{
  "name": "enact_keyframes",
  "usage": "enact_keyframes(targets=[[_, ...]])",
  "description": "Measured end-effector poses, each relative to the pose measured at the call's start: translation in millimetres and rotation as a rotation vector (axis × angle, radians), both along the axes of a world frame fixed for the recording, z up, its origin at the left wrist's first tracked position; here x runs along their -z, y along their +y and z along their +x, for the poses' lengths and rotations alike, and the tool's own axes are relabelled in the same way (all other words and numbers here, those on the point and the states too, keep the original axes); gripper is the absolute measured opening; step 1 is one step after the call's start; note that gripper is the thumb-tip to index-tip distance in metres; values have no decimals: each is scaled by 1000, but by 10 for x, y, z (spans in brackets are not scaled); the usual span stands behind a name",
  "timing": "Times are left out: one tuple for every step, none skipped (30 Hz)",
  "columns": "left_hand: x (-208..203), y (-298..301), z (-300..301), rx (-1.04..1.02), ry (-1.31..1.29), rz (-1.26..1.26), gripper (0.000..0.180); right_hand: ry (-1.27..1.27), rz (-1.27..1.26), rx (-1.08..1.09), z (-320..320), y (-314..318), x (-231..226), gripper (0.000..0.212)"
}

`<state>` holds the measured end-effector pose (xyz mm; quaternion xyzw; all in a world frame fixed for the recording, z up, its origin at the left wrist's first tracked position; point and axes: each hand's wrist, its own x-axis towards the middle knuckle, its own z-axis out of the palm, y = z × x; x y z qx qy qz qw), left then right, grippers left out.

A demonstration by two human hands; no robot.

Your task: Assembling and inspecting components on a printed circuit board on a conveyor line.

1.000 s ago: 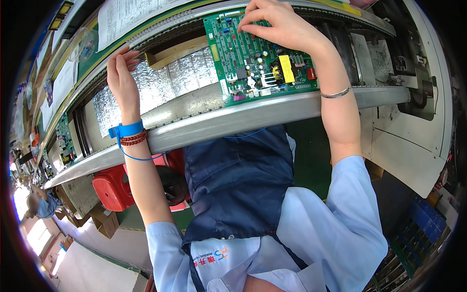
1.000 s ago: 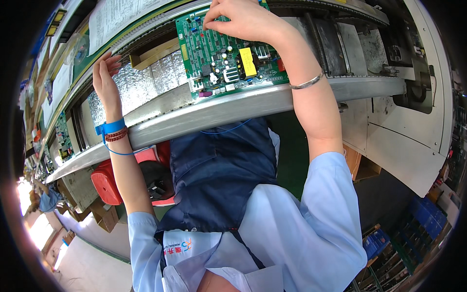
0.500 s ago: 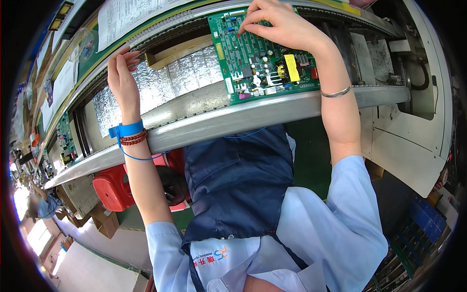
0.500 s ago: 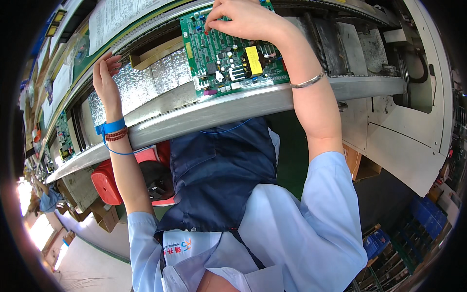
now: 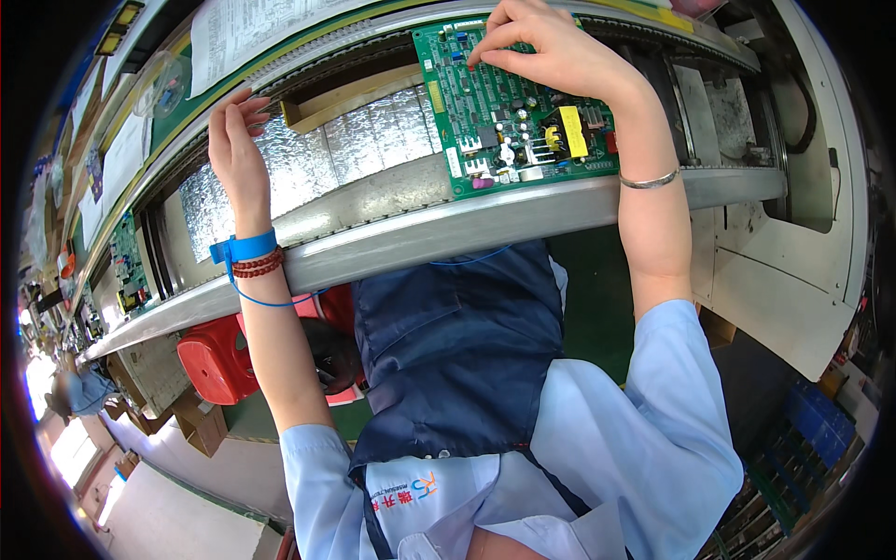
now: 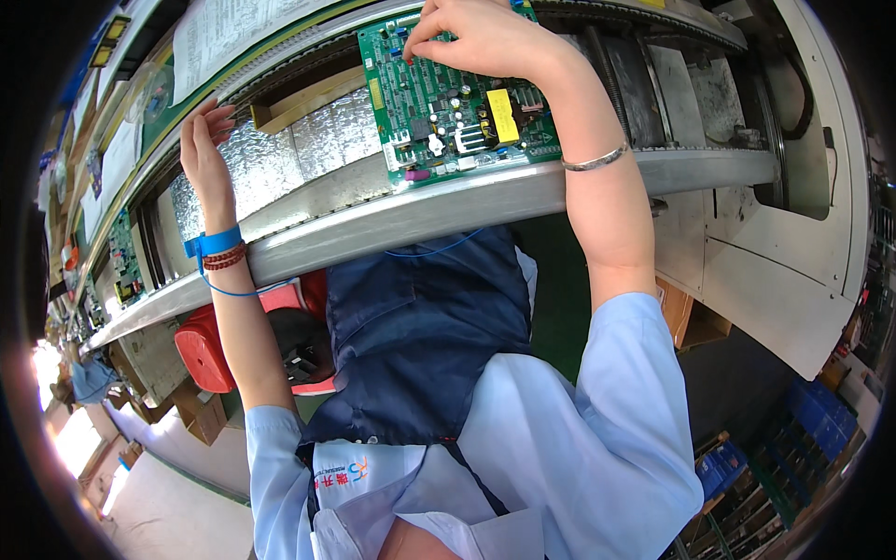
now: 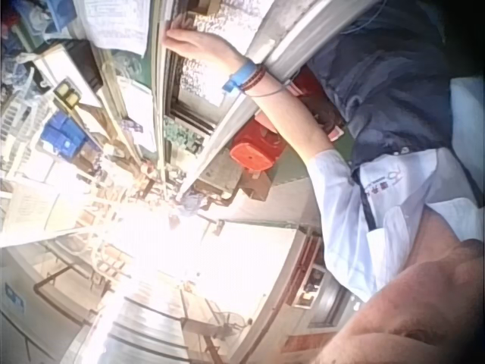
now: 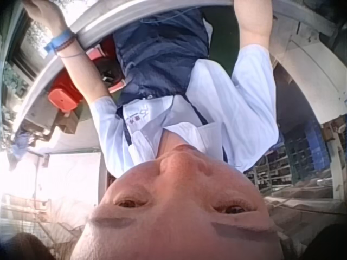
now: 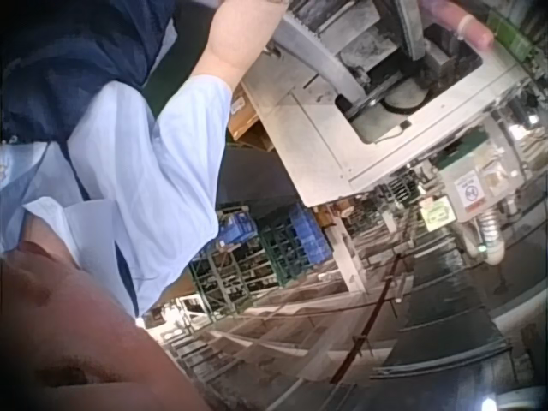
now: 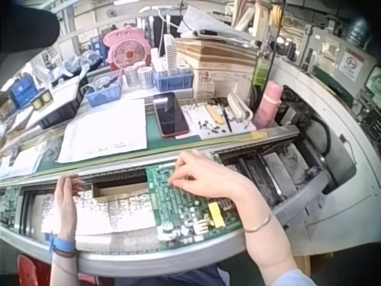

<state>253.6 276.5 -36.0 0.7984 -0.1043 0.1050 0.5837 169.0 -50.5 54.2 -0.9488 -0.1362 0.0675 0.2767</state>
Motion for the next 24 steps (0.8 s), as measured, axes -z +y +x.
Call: enact_keyframes(targets=[[0,-6,2,-1,0,1,31,-2,-1,-1,-2,-7,-4,21],[2,-11,9,-2,-2,0,31,0,-4,-2,-2,-17,-10,21],[6,-18,19,1,-5,-4,31,1,-7,-4,3,-31,-18,21],[4,-15,19,2,-8,-7,31,-2,-8,-8,9,-43,-24,21],[0,-13,16,-2,-12,-8,31,5,25,10,18,-60,-34,21],[-7,-13,12,1,-11,-4,31,12,58,28,28,-78,-48,21],[-12,-18,13,5,-13,-2,31,4,55,23,37,-98,-54,21],[-14,-19,12,0,-22,-6,31,9,110,86,43,-120,-51,20],[-13,-19,5,6,-9,-15,31,13,165,147,48,-142,-43,19],[-11,-47,5,16,1,-29,31,0,155,146,47,-198,10,19],[-13,-77,0,21,-3,-30,31,-187,159,159,55,-256,119,17],[-16,-106,-15,20,0,-24,30,-375,163,171,64,-303,211,16],[8,-80,-25,26,-4,-29,30,-471,104,223,24,-246,240,19],[9,-66,-37,33,-8,-34,30,-672,-74,274,-25,-158,278,17],[17,-51,-57,42,2,-45,30,-700,-169,291,-91,-77,281,21],[4,-42,-81,33,0,-22,29,-730,-262,306,-148,6,282,25],[17,-50,-89,45,-7,-31,29,-743,-328,288,-197,59,312,27],[35,-52,-97,56,-12,-38,29,-756,-376,279,-236,114,346,29],[11,-75,-101,55,-19,-44,29,-754,-392,263,-261,123,378,31],[-4,-96,-115,63,-21,-42,29,-749,-406,247,-272,125,405,32],[-11,-111,-126,70,-20,-37,28,-752,-409,245,-269,117,409,32],[-36,-118,-131,68,-30,-46,28,-773,-410,262,-264,111,380,32],[-56,-121,-135,72,-36,-45,28,-792,-410,280,-261,110,356,32],[-70,-115,-131,76,-41,-44,28,-801,-416,276,-262,118,336,32]])
